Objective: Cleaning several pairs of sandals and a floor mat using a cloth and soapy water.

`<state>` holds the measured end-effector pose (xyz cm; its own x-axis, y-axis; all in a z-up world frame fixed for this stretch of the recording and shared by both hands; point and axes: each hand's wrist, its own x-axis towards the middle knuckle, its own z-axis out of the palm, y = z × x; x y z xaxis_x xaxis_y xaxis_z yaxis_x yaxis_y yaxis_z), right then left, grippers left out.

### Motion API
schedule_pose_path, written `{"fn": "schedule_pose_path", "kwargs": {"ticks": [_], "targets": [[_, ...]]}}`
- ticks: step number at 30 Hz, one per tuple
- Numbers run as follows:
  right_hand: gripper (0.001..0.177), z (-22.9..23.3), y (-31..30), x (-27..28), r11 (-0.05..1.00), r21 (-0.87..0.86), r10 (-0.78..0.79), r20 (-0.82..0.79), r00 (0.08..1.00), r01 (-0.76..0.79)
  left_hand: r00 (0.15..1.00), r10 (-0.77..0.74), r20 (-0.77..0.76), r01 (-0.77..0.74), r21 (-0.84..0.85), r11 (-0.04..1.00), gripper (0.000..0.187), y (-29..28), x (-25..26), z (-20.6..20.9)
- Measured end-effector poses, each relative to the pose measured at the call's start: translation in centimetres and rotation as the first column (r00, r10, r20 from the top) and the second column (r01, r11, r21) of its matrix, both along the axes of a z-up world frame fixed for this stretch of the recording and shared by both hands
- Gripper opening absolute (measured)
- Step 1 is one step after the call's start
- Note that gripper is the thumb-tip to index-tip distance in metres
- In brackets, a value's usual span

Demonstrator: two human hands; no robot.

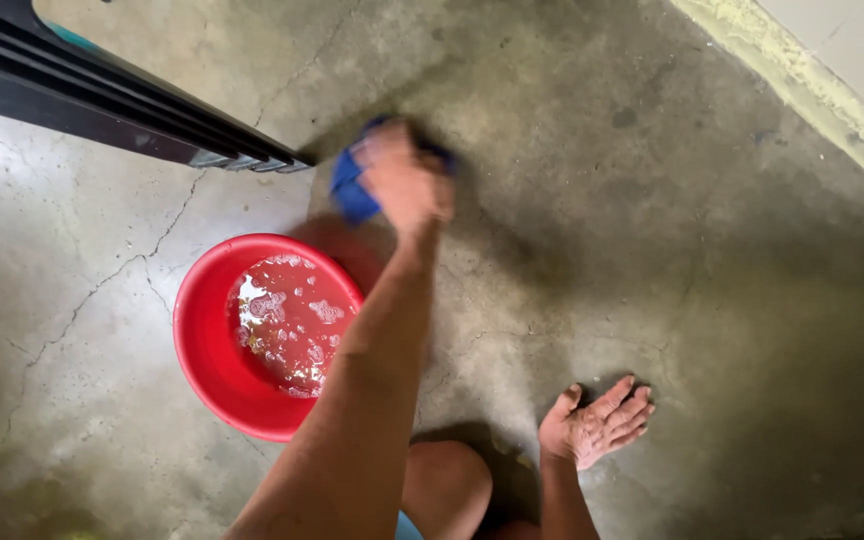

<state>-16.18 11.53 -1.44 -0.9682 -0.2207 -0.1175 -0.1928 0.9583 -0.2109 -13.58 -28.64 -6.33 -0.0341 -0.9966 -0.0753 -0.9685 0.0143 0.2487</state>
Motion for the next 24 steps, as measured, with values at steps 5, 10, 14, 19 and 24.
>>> {"fn": "schedule_pose_path", "kwargs": {"ticks": [5,10,14,19,24], "targets": [[0.085,-0.1,0.3,-0.2,1.0,0.017,0.0,0.005,1.0,0.0,0.852,-0.448,-0.271,0.474,0.036,0.88,0.067,11.6,-1.9,8.3],[0.087,1.1,0.3,-0.5,1.0,0.015,-0.014,0.044,0.999,0.013,0.688,-0.652,-0.319,0.723,0.223,0.654,0.073,20.1,1.0,9.6],[0.084,1.1,0.3,-0.7,0.999,-0.048,0.001,0.035,0.999,0.001,0.661,-0.723,-0.204,0.747,0.081,0.66,0.062,13.9,0.5,7.4],[0.082,0.3,1.1,-0.5,0.998,-0.065,-0.007,0.038,0.999,0.009,0.824,-0.538,-0.177,0.517,-0.151,0.842,0.053,10.5,-2.2,4.3],[0.081,0.4,1.5,-0.7,0.996,-0.089,0.012,0.027,1.0,-0.01,0.665,-0.73,-0.157,0.744,0.051,0.666,0.062,16.9,-0.4,8.4]]}}
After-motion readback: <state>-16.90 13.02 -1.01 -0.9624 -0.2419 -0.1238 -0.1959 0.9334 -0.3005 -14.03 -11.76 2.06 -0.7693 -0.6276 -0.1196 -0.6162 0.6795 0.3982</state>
